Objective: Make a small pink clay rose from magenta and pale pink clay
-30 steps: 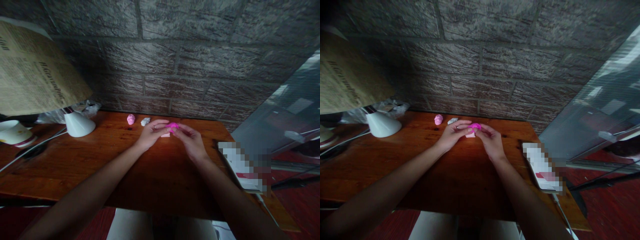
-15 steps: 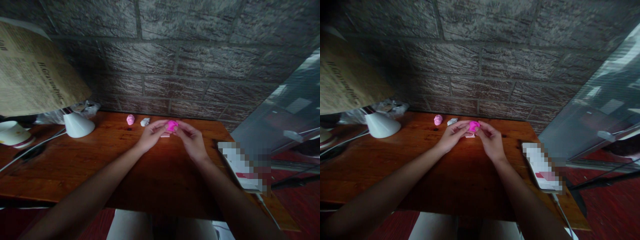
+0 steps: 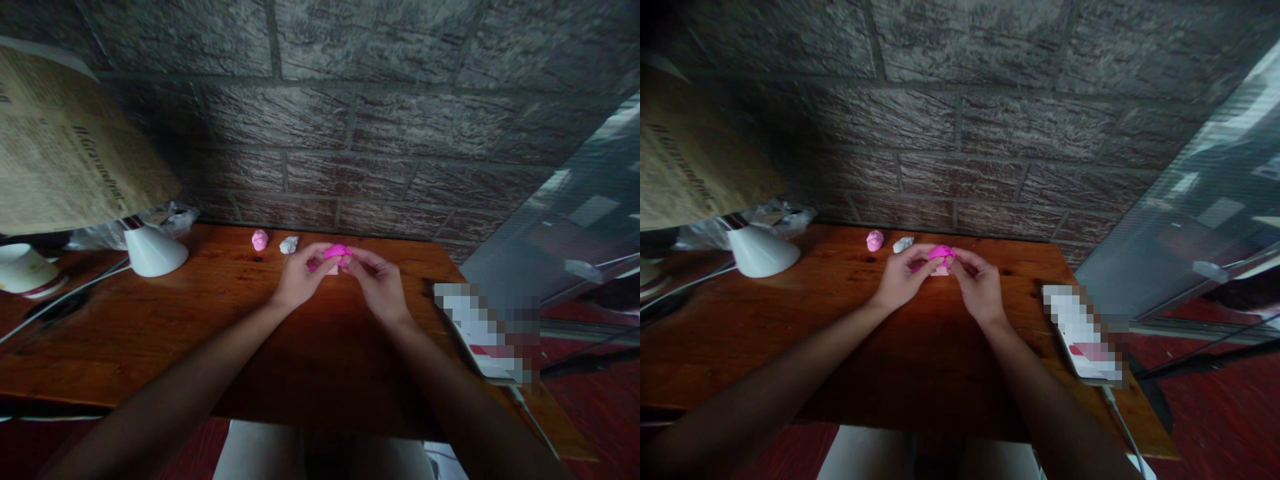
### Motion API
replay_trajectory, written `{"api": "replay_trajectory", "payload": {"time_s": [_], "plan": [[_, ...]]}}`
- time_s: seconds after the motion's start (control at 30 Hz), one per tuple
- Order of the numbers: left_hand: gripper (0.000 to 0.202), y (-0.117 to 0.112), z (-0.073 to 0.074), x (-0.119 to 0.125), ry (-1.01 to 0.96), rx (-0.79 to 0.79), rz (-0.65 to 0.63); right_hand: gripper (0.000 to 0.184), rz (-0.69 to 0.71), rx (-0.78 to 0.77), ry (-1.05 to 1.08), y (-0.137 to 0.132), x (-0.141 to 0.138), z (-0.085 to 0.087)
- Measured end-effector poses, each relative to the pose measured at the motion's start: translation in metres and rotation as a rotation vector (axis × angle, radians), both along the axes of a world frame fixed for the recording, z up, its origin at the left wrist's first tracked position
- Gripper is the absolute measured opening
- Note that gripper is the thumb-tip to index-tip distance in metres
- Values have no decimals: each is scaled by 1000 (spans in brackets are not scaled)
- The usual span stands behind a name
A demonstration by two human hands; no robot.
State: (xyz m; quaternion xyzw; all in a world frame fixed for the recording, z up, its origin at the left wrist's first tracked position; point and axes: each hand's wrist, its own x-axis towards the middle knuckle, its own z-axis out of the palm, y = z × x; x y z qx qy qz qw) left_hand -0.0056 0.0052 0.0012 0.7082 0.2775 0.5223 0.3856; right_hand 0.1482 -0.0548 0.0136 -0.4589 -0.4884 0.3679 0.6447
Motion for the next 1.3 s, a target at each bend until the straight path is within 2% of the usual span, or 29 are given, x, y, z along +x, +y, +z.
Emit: {"api": "replay_trajectory", "payload": {"time_s": [0.17,0.27,0.4,0.47,0.53,0.63,0.8,0.87,0.97,1.07,1.2,1.3], "plan": [[35,-4,1,5,-88,-91,30,33,-12,7,0,-1,-4,0],[39,-5,2,9,-187,-217,26,32,-2,11,0,0,-5,-2],[43,-2,3,11,-304,-430,-56,35,14,-32,56,2,-4,-6],[43,0,3,10,-334,-485,-89,36,29,-56,76,3,-3,-7],[42,0,3,10,-329,-471,-76,36,39,-75,83,3,-2,-7],[41,-3,2,10,-280,-357,-23,36,48,-112,118,2,-3,-5],[39,-8,0,9,-179,-156,-34,36,53,-177,328,-1,-6,1],[40,-8,0,9,-181,-153,-80,36,48,-185,382,-2,-6,3],[44,-6,2,8,-197,-229,-142,36,36,-164,393,-2,-6,6],[46,-4,3,8,-212,-281,-157,34,21,-138,397,-2,-5,5],[50,-2,-1,9,-249,-250,-111,34,45,-154,417,-2,-6,3],[43,-3,-5,9,-182,-135,-12,34,97,-187,466,-2,-9,2]]}}
